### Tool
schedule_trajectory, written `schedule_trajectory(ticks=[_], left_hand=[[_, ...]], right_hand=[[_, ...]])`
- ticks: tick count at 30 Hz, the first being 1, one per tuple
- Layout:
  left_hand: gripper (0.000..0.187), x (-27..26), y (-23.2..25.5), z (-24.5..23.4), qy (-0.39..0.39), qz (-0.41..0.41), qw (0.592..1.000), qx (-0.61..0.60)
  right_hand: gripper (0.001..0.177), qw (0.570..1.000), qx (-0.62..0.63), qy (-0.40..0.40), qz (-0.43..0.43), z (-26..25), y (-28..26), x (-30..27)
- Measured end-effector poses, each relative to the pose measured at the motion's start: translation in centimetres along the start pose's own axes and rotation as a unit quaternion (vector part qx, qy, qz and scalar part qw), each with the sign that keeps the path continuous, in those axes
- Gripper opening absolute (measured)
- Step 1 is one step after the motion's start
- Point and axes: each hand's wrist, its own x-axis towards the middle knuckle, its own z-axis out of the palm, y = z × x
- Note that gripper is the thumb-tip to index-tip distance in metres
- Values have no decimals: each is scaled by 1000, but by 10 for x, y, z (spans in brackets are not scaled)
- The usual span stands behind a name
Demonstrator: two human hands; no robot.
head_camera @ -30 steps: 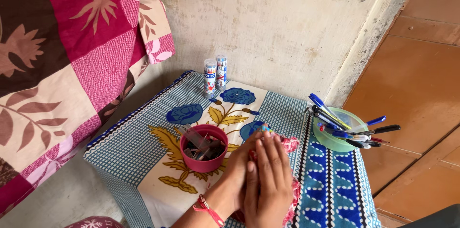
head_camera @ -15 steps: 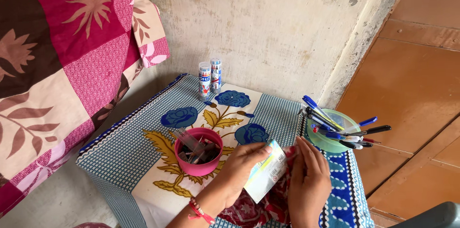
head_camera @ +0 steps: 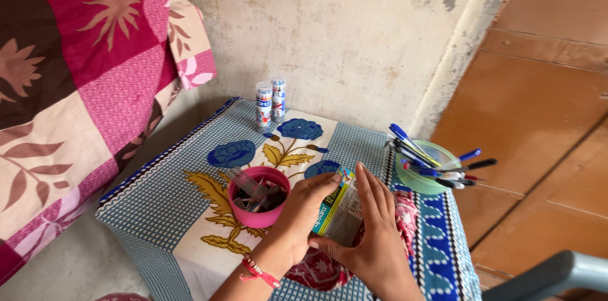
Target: The person clears pens and small items from a table, places them into containers and on a nearby chair, then wipes the table surface with a cloth. The person handles pens, a pink bowl, a green container, and a red patterned cloth.
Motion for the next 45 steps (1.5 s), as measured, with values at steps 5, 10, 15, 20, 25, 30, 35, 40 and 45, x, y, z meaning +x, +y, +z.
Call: schedule_trajectory(ticks=[5, 10, 15, 20, 25, 30, 35, 40, 45], left_hand=[[34, -12, 0, 13, -42, -23, 998, -41], [33, -26, -16, 30, -142, -41, 988, -55], [36, -38, -31, 53, -145, -77, 986, 29], [43, -50, -44, 76, -213, -114, 968, 61], [46, -56, -54, 93, -262, -150, 946, 120], [46, -54, -63, 105, -273, -174, 935, 146], [45, -50, -71, 117, -276, -176, 929, 171], [46, -49, -74, 120, -289, -174, 925, 178], [45, -45, -68, 116, -287, -171, 926, 177]], right_hand=[[128, 999, -42, -14, -12, -22, -2, -11], [125, 997, -71, 9, 20, -53, 2, -30], [114, 989, -135, 43, 31, -98, 13, -48], [115, 975, -196, 27, 97, -135, 29, -73], [112, 958, -226, 74, 161, -172, 66, -124], [112, 927, -202, 129, 289, -215, 111, -195], [123, 860, -206, 109, 453, -250, 144, -247], [132, 836, -231, 73, 493, -254, 172, -273], [131, 856, -218, 69, 465, -248, 185, -285]])
